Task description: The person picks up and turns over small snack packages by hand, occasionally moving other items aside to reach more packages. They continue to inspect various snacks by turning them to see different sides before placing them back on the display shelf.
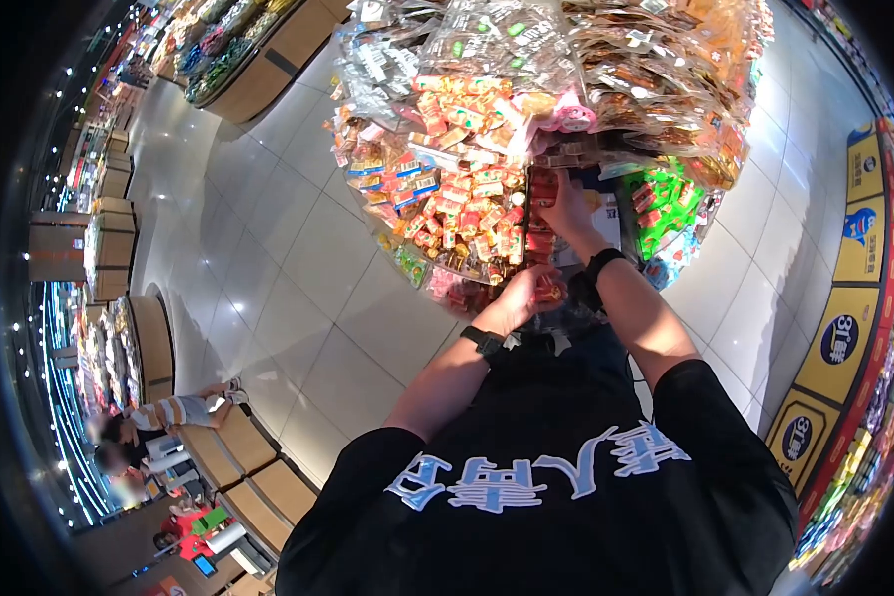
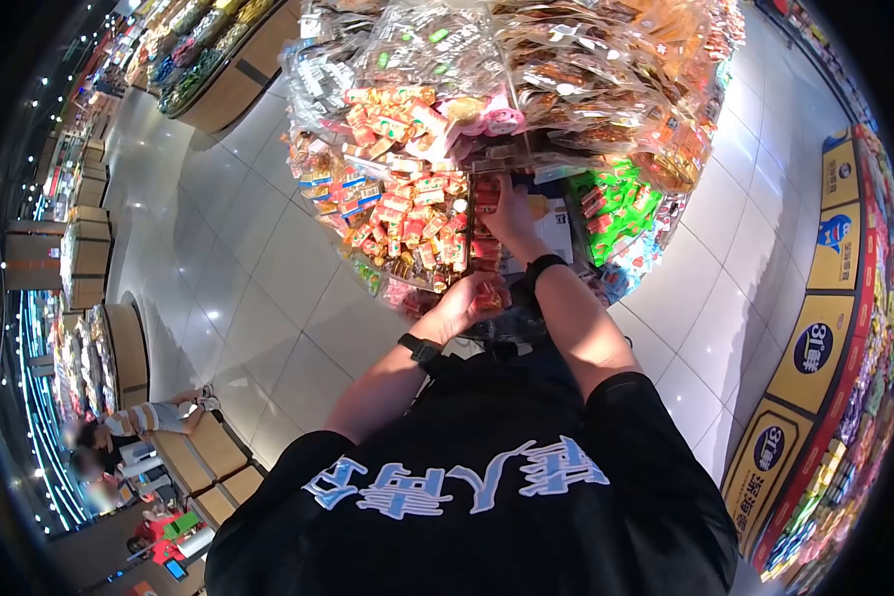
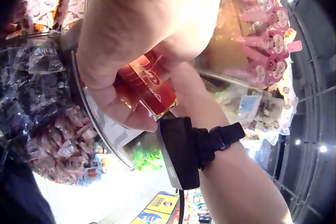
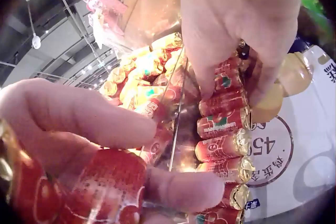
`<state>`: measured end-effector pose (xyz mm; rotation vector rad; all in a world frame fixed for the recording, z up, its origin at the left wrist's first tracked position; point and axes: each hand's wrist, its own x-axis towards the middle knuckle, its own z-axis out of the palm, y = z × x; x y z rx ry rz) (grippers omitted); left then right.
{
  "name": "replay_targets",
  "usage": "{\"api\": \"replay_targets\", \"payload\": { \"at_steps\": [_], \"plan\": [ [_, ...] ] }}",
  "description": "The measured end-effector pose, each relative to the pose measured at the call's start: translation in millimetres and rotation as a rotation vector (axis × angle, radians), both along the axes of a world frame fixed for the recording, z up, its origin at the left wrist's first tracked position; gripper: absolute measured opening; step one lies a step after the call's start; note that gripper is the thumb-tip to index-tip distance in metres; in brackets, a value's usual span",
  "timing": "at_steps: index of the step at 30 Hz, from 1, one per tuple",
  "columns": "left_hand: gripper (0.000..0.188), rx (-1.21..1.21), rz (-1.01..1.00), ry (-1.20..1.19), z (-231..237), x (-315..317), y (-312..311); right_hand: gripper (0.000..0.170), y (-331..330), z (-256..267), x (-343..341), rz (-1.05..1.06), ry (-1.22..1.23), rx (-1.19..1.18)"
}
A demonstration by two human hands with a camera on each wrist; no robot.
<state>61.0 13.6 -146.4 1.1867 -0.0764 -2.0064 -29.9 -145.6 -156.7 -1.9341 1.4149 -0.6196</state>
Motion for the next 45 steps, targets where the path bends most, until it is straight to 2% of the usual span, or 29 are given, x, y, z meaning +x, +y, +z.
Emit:
{"api": "replay_targets", "payload": {
  "at_steps": [6,12,18,21,24,26,27,30,33,36,37,38,39,40,42,44,45],
  "plan": [
    [0.029,-0.003,0.027,0.014,1,3,13,0.080,2,-1,7,-0.028,0.018,-0.088],
    [0.029,-0.038,0.034,0.043,4,9,26,0.073,-6,-7,5,0.015,0.051,-0.052],
    [0.028,-0.035,0.029,0.027,6,13,40,0.071,-13,-26,4,-0.044,-0.010,-0.037],
    [0.028,-0.044,0.037,0.036,8,14,43,0.063,-21,-46,0,-0.039,-0.286,0.107],
    [0.026,-0.049,0.048,0.046,10,15,46,0.056,-26,-54,-1,-0.110,-0.326,0.245],
    [0.025,-0.029,0.047,0.042,14,16,48,0.053,-23,-49,-2,-0.134,-0.520,0.344],
    [0.025,-0.030,0.050,0.047,14,17,49,0.051,-19,-43,-5,-0.147,-0.617,0.394],
    [0.025,-0.035,0.056,0.065,11,21,53,0.046,9,21,-11,-0.240,-1.005,0.615],
    [0.032,-0.072,0.060,0.070,15,23,50,0.041,9,15,-24,-0.160,-1.068,0.536],
    [0.046,-0.142,0.057,0.098,26,16,40,0.042,44,63,-43,-0.107,-0.891,0.487],
    [0.051,-0.157,0.050,0.127,28,13,32,0.043,46,49,-47,-0.084,-0.841,0.425],
    [0.056,-0.171,0.045,0.156,30,10,24,0.043,51,51,-57,-0.057,-0.836,0.405],
    [0.064,-0.153,0.047,0.120,49,4,18,0.043,65,76,-60,-0.028,-0.832,0.384],
    [0.069,-0.157,0.020,0.144,48,1,9,0.043,77,94,-61,0.004,-0.826,0.363],
    [0.073,-0.270,-0.021,0.175,62,-6,-4,0.041,86,104,-67,0.045,-0.789,0.266],
    [0.075,-0.317,0.021,0.168,104,-23,-11,0.041,94,112,-77,0.080,-0.729,0.259],
    [0.076,-0.339,0.044,0.162,118,-30,-13,0.041,96,116,-81,0.102,-0.566,0.147]
  ]
}}
